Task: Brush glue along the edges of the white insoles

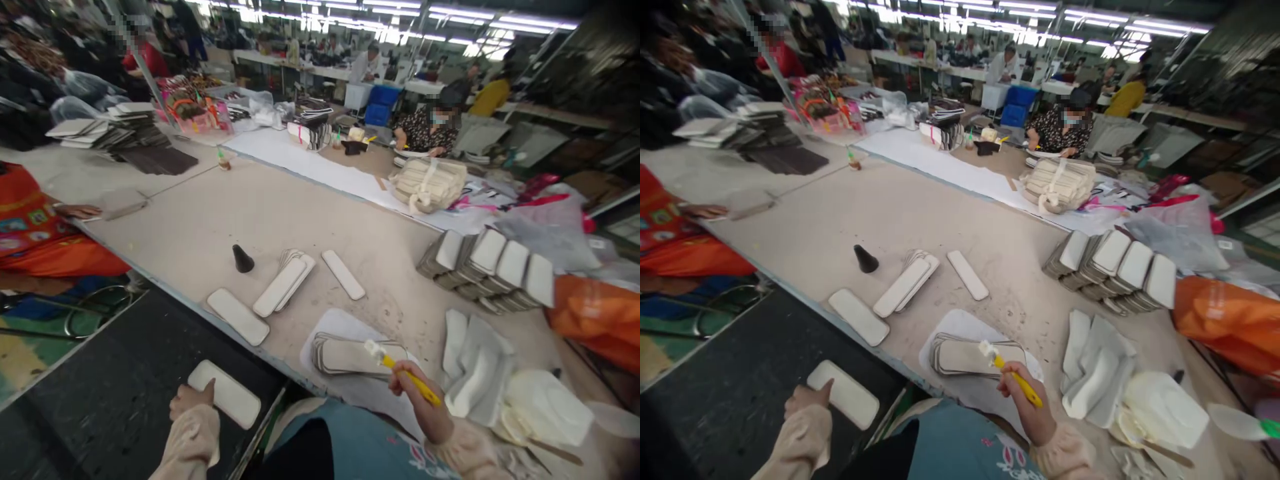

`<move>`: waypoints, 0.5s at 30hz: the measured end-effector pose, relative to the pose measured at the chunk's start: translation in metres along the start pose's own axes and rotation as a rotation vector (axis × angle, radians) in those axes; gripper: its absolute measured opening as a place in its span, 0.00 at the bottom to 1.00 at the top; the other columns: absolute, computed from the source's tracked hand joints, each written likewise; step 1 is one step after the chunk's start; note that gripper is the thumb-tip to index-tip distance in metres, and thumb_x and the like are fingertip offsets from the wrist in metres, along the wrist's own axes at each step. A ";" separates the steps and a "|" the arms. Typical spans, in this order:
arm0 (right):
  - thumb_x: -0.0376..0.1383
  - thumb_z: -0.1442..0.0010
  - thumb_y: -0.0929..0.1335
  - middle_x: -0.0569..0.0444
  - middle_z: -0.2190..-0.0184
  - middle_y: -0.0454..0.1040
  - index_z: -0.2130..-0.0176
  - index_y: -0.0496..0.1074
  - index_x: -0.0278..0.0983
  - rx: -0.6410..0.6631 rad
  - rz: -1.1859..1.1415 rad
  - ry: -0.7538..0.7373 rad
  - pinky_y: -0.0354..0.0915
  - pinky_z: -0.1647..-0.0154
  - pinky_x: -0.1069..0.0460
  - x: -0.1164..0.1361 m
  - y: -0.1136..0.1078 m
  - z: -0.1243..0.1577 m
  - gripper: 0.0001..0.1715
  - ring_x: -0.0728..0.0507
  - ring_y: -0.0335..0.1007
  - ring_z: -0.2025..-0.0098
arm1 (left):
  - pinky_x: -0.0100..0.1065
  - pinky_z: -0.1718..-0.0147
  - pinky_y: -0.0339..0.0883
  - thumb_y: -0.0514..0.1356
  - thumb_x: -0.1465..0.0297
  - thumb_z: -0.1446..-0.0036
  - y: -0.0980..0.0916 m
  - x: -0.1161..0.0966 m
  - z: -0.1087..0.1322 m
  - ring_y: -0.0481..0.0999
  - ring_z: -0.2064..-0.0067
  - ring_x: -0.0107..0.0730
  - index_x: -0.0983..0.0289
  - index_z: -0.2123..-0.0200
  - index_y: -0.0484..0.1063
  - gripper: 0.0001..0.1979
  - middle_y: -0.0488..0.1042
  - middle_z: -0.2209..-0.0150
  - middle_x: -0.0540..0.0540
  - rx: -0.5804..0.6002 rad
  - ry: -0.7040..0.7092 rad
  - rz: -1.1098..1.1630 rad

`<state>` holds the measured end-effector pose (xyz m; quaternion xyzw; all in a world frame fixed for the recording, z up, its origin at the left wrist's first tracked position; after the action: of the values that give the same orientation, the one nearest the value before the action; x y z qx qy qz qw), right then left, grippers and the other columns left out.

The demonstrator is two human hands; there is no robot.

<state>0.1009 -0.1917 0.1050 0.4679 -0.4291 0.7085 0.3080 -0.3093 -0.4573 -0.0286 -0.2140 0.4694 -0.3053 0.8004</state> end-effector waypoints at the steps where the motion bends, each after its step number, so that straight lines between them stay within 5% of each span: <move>1: 0.55 0.41 0.63 0.56 0.78 0.71 0.67 0.69 0.39 0.038 -0.039 0.028 0.64 0.73 0.50 -0.002 0.006 -0.002 0.22 0.45 0.66 0.76 | 0.62 0.41 0.52 0.62 0.61 0.55 0.007 -0.007 0.007 0.52 0.35 0.65 0.65 0.51 0.63 0.27 0.65 0.43 0.68 0.019 0.084 -0.084; 3: 0.54 0.40 0.63 0.57 0.79 0.70 0.66 0.68 0.38 0.111 -0.116 0.079 0.62 0.75 0.51 -0.009 0.019 -0.007 0.22 0.46 0.65 0.77 | 0.56 0.39 0.50 0.62 0.59 0.56 0.032 -0.026 0.033 0.56 0.36 0.60 0.65 0.51 0.66 0.29 0.65 0.43 0.68 0.171 0.339 -0.175; 5: 0.53 0.39 0.63 0.57 0.80 0.70 0.66 0.68 0.37 0.153 -0.179 0.116 0.61 0.75 0.52 -0.015 0.030 -0.013 0.22 0.47 0.63 0.78 | 0.51 0.37 0.49 0.63 0.57 0.57 0.067 -0.049 0.076 0.59 0.38 0.54 0.62 0.49 0.67 0.31 0.67 0.43 0.65 0.427 0.723 -0.238; 7: 0.53 0.39 0.63 0.58 0.81 0.69 0.66 0.67 0.37 0.166 -0.212 0.142 0.60 0.76 0.53 -0.019 0.041 -0.019 0.21 0.48 0.62 0.79 | 0.50 0.35 0.44 0.67 0.57 0.58 0.100 -0.068 0.124 0.53 0.34 0.51 0.62 0.41 0.61 0.41 0.61 0.38 0.64 0.712 0.974 -0.277; 11: 0.53 0.39 0.63 0.59 0.81 0.68 0.69 0.67 0.37 0.209 -0.189 0.165 0.59 0.75 0.53 -0.021 0.055 -0.026 0.22 0.49 0.61 0.79 | 0.57 0.36 0.28 0.72 0.62 0.69 0.147 -0.094 0.180 0.38 0.31 0.55 0.60 0.35 0.51 0.56 0.52 0.33 0.62 0.983 1.063 -0.387; 15: 0.56 0.40 0.63 0.59 0.81 0.68 0.70 0.66 0.38 0.228 -0.156 0.189 0.60 0.76 0.53 -0.020 0.057 -0.026 0.24 0.49 0.61 0.79 | 0.58 0.37 0.23 0.71 0.65 0.66 0.164 -0.102 0.185 0.46 0.32 0.54 0.58 0.39 0.58 0.48 0.64 0.39 0.63 1.008 1.030 -0.400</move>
<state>0.0503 -0.1942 0.0627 0.4630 -0.2778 0.7674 0.3458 -0.1368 -0.2584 0.0186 0.2677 0.5402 -0.6847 0.4095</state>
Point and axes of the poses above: each hand's wrist, its own z-axis away from the middle knuckle, its own y-axis out of the palm, x = y × z, the point moved 3 cm from there along -z, towards the middle knuckle
